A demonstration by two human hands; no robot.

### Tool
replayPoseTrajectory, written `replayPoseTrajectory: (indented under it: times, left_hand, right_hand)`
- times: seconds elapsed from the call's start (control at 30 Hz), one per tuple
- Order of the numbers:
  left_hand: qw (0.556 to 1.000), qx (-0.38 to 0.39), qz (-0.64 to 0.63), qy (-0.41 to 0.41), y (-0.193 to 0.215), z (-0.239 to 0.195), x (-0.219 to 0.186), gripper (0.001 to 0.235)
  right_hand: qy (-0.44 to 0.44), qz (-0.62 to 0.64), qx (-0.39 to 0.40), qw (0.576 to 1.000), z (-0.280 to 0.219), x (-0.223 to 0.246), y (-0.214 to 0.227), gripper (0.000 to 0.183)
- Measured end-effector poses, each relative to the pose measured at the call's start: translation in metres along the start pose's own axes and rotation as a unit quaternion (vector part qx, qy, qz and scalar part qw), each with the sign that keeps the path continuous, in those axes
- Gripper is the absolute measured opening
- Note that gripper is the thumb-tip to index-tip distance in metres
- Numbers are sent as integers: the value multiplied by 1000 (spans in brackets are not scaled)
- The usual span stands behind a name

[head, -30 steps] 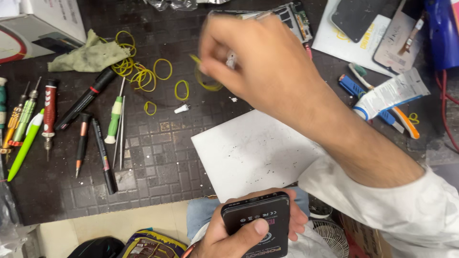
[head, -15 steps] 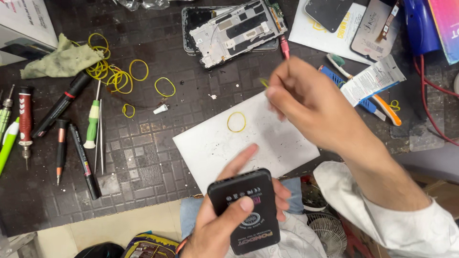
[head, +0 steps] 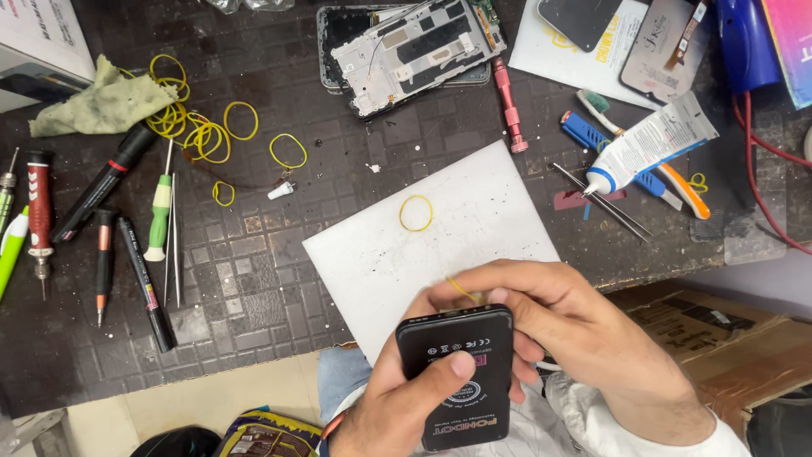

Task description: The person applies adhesive around the perimeter of a smartphone back cover, places the cover onto the phone chassis, and secures it with multiple rubber bands. The person handles the phone, adhesive tube, and rubber bands throughout the process.

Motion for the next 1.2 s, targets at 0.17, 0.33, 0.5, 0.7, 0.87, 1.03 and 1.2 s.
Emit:
replayPoseTrajectory:
  times: [0.17,0.33,0.5,0.7,0.87,1.03,1.2]
  left_hand:
    - [999,14,15,41,-3,-10,-13,28]
    - [977,16,200,77,-2,-20,-19,17]
    - [897,11,442,33,-16,-4,-19,27]
    - [991,-17,109,74,-16,-5,-16,26]
    - [998,-6,53,-42,-23,-15,-31,44]
    - [877,64,469,-87,-50,-16,-39,54]
    - [742,32,668,-40,-52,-7,-17,88]
  right_hand:
    - [146,321,44,935,-17,67,18,30]
    - [267,379,61,884,-54,74,41,42]
    - [293,-326,174,882,-65,61,-38,48]
    - [273,-524,102,800,-37,54,-65,43]
    - [166,-252,-27,953,-37,27,-3,40]
    - [54,45,-129,989,-47,-3,25,36]
    - [44,-326,-142,934,-91,9,19,33]
Point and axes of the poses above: each hand's wrist, its own z-axis towards the middle knuckle, its own y-axis out of the back of the hand, x = y × z, the point moved 7 cm from there along z, towards the middle knuckle, and after that the axes turned 5 degrees about z, right-handed, at the moved point
